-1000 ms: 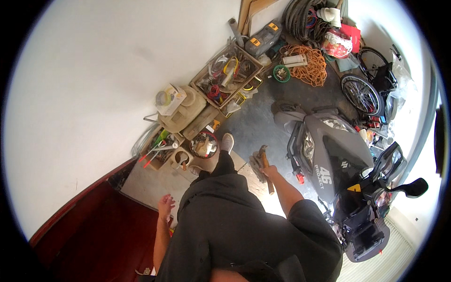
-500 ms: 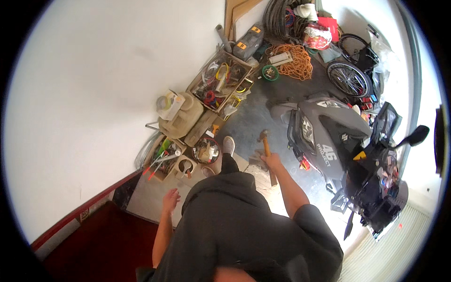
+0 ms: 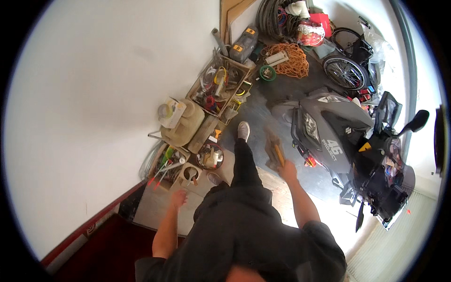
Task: The person works on a toilet plumbing connection using a wrench, then moves to a living room to organize tools in a drawer. They place a wrench and other items into a drawer and wipe their hands with a cloth. Finally, they walk to a garage area and pick up a hammer from a shelf.
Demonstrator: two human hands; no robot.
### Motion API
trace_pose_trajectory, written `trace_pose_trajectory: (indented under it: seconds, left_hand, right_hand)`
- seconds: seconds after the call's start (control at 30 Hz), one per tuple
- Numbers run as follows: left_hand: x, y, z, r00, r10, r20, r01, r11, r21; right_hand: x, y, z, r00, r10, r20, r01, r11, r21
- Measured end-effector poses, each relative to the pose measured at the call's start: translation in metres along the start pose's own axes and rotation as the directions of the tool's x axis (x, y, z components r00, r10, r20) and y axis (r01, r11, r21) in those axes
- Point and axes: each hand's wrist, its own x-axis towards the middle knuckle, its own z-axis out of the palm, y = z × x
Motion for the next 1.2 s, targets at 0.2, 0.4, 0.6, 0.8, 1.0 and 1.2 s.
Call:
trace_pose_trajectory:
  seconds: [0.2, 0.4, 0.6, 0.8, 1.0, 1.2]
  left_hand:
    - [-0.026, 0.026, -0.013, 0.93, -0.347, -0.119, 0.32, 0.926, -0.199]
    - [0.042, 0.132, -0.009, 0.939, -0.307, -0.158, 0.248, 0.918, -0.309]
    - [0.254, 0.389, 0.02, 0.946, 0.311, -0.094, -0.155, 0.685, 0.712]
    - [0.44, 0.608, 0.069, 0.741, 0.67, 0.049, -0.332, 0.302, 0.893]
    - [0.648, 0.704, 0.119, 0.652, 0.666, 0.362, -0.217, -0.294, 0.931]
    - [0.759, 0.738, 0.138, 0.877, 0.433, 0.208, -0.001, -0.432, 0.902]
  right_hand:
    - [0.05, 0.07, 0.088, 0.834, 0.177, 0.523, -0.135, 0.984, -0.118]
    - [0.042, 0.113, 0.082, 0.573, 0.166, 0.802, -0.114, 0.986, -0.122]
    - [0.061, 0.116, 0.041, 0.427, 0.441, 0.789, -0.501, 0.842, -0.2]
    - [0.085, 0.128, 0.083, 0.558, 0.399, 0.728, -0.316, 0.913, -0.258]
    - [0.124, 0.105, 0.134, 0.561, 0.501, 0.659, -0.435, 0.856, -0.281]
    - [0.08, 0.143, 0.22, 0.401, 0.581, 0.708, -0.545, 0.773, -0.325]
